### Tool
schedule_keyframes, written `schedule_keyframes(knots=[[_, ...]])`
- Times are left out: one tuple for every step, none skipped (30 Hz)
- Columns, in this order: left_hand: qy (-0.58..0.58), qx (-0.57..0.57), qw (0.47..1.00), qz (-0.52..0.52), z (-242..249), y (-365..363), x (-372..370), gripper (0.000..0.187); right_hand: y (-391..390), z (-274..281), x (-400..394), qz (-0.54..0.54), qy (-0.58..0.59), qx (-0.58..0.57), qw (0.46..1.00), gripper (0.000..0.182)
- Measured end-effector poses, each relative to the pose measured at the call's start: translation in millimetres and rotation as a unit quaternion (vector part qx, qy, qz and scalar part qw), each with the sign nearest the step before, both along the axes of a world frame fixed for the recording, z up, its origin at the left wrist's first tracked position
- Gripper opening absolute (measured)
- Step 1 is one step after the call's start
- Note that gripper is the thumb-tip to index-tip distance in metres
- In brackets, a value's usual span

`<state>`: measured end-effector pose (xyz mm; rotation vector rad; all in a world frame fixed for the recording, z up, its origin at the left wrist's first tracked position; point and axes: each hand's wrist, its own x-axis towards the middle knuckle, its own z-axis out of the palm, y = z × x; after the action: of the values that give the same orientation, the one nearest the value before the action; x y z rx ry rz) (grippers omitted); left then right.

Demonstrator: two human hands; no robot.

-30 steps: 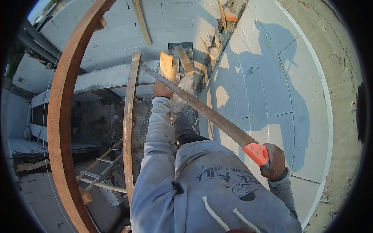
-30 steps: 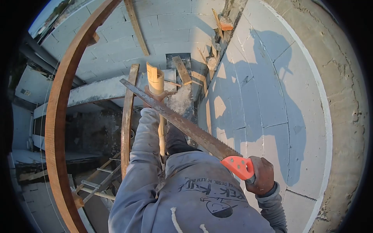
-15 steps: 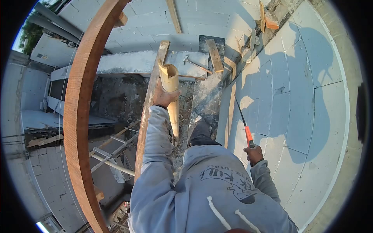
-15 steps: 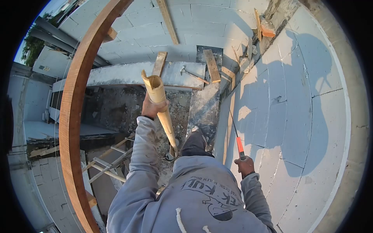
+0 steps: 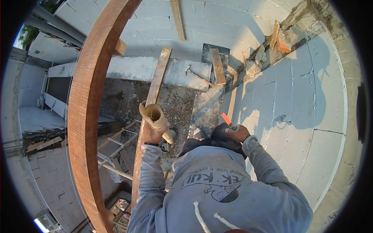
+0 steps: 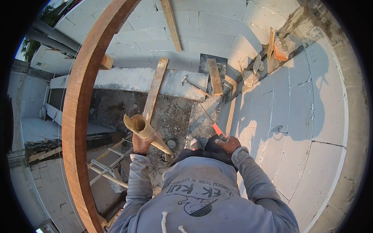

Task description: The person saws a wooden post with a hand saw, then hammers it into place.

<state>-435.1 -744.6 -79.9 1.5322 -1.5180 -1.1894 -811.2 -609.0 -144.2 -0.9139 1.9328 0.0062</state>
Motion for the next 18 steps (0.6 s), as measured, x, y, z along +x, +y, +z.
schedule_keyframes(knots=[[-0.007, 0.032, 0.999, 0.007, 1, 2, 3, 0.062, -19, -6, -3, 0.016, -0.005, -0.014, 1.0, 0.083], [-0.015, 0.063, 0.998, 0.013, 1, 3, 5, 0.059, -39, -15, -6, 0.029, -0.011, -0.029, 0.999, 0.089], [-0.035, 0.048, 0.998, 0.025, -4, 5, 10, 0.058, -57, -30, -7, 0.025, -0.018, -0.025, 0.999, 0.089], [-0.055, 0.034, 0.997, 0.035, -12, 11, 15, 0.057, -73, -47, -8, -0.006, -0.038, -0.043, 0.998, 0.091], [-0.116, -0.008, 0.993, 0.027, -21, 17, 27, 0.054, -91, -62, -12, -0.037, -0.056, -0.061, 0.996, 0.093], [-0.176, -0.05, 0.983, 0.02, -29, 23, 35, 0.051, -113, -69, -15, -0.04, -0.06, -0.054, 0.996, 0.093], [-0.157, -0.023, 0.986, 0.048, -19, 26, 30, 0.051, -137, -74, -15, -0.047, -0.093, -0.062, 0.993, 0.089], [-0.14, 0.005, 0.987, 0.079, -3, 29, 25, 0.05, -156, -84, -15, -0.053, -0.127, -0.067, 0.988, 0.086], [-0.105, 0.047, 0.986, 0.12, 0, 36, 26, 0.05, -173, -100, -17, -0.051, -0.135, -0.055, 0.988, 0.086], [-0.069, 0.085, 0.98, 0.165, 1, 39, 26, 0.051, -193, -120, -19, -0.034, -0.132, -0.048, 0.989, 0.079], [-0.106, 0.106, 0.971, 0.187, 16, 34, 11, 0.051, -212, -138, -21, -0.016, -0.129, -0.043, 0.991, 0.073], [-0.143, 0.124, 0.96, 0.205, 25, 26, -2, 0.051, -230, -155, -23, -0.013, -0.136, -0.037, 0.99, 0.073], [-0.133, 0.104, 0.964, 0.207, 11, 30, 2, 0.054, -250, -172, -25, 0.025, -0.114, -0.049, 0.992, 0.071], [-0.126, 0.089, 0.966, 0.205, -2, 34, 8, 0.057, -263, -192, -25, 0.061, -0.094, -0.056, 0.992, 0.072], [-0.13, 0.079, 0.971, 0.187, 2, 18, -7, 0.063, -279, -218, -24, 0.074, -0.074, -0.063, 0.993, 0.078], [-0.13, 0.066, 0.975, 0.168, 4, 1, -22, 0.068, -296, -247, -27, 0.071, -0.079, -0.053, 0.993, 0.078], [-0.135, 0.074, 0.974, 0.168, -14, -15, -24, 0.068, -313, -281, -33, 0.124, -0.041, -0.025, 0.991, 0.08], [-0.131, 0.081, 0.973, 0.17, -28, -29, -27, 0.068, -331, -310, -37, 0.179, -0.005, 0.004, 0.984, 0.082]])
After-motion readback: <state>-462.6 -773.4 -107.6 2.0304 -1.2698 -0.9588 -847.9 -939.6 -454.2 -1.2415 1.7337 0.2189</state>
